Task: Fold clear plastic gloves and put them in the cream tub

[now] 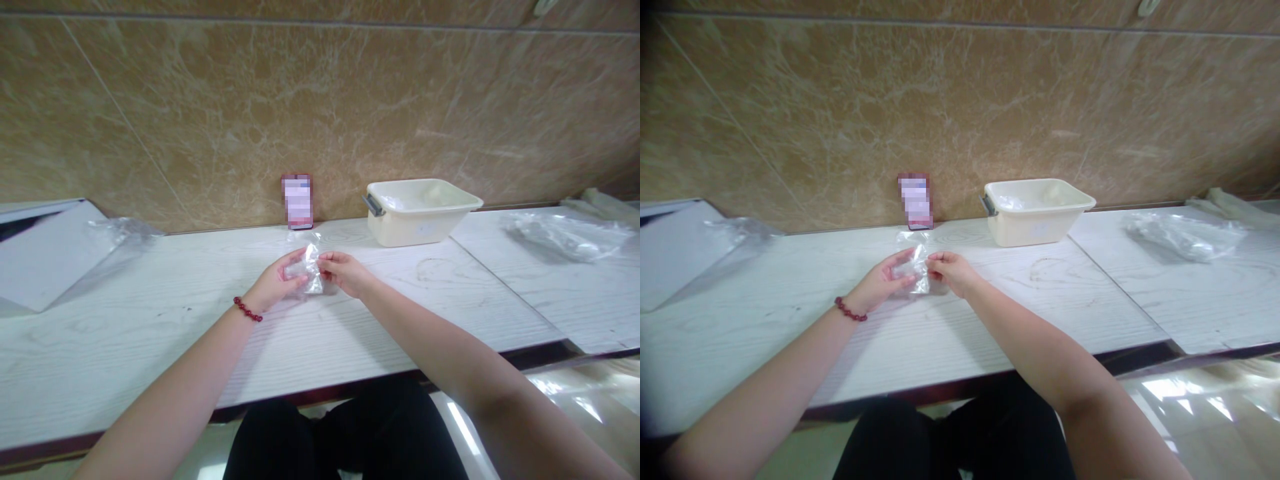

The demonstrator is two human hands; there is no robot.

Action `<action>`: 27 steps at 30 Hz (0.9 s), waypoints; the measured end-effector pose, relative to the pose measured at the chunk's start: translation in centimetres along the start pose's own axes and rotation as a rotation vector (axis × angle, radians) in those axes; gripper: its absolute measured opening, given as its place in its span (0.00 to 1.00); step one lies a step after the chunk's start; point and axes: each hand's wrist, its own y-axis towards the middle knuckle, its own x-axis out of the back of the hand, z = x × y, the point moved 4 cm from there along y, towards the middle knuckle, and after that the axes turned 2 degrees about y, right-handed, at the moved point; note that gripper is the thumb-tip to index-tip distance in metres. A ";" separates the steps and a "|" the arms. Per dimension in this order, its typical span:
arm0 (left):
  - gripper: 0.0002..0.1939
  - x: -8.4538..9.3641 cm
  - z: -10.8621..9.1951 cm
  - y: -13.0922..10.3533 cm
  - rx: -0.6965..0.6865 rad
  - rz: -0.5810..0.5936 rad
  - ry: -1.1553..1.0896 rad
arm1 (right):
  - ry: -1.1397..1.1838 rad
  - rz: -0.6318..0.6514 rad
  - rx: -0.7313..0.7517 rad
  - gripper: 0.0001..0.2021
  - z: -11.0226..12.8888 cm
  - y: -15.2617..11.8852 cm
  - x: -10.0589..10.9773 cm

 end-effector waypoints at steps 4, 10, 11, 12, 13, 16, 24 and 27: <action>0.30 0.0 0.1 0.0 0.007 -0.003 0.005 | -0.023 -0.043 0.001 0.11 0.0 0.1 0.2; 0.30 0.0 0.3 -0.1 0.068 0.004 -0.004 | -0.006 -0.006 -0.014 0.11 0.2 -0.1 0.0; 0.30 0.0 0.3 -0.2 0.081 0.010 -0.003 | 0.001 -0.005 -0.023 0.11 0.2 -0.1 -0.1; 0.30 0.0 0.3 -0.2 0.090 0.015 0.000 | 0.009 -0.006 -0.029 0.11 0.2 -0.2 -0.1; 0.29 -0.1 0.3 -0.2 0.095 0.019 0.004 | 0.017 -0.012 -0.030 0.11 0.2 -0.2 -0.1; 0.29 -0.1 0.2 -0.3 0.099 0.017 0.031 | 0.037 -0.026 -0.021 0.10 0.3 -0.2 -0.1; 0.29 -0.2 -0.5 -0.5 0.041 0.024 0.117 | 0.008 0.040 -0.015 0.12 0.1 -0.1 -0.1; 0.30 -0.3 -0.4 -0.5 0.040 0.041 0.135 | 0.000 0.032 -0.006 0.13 0.0 0.1 0.0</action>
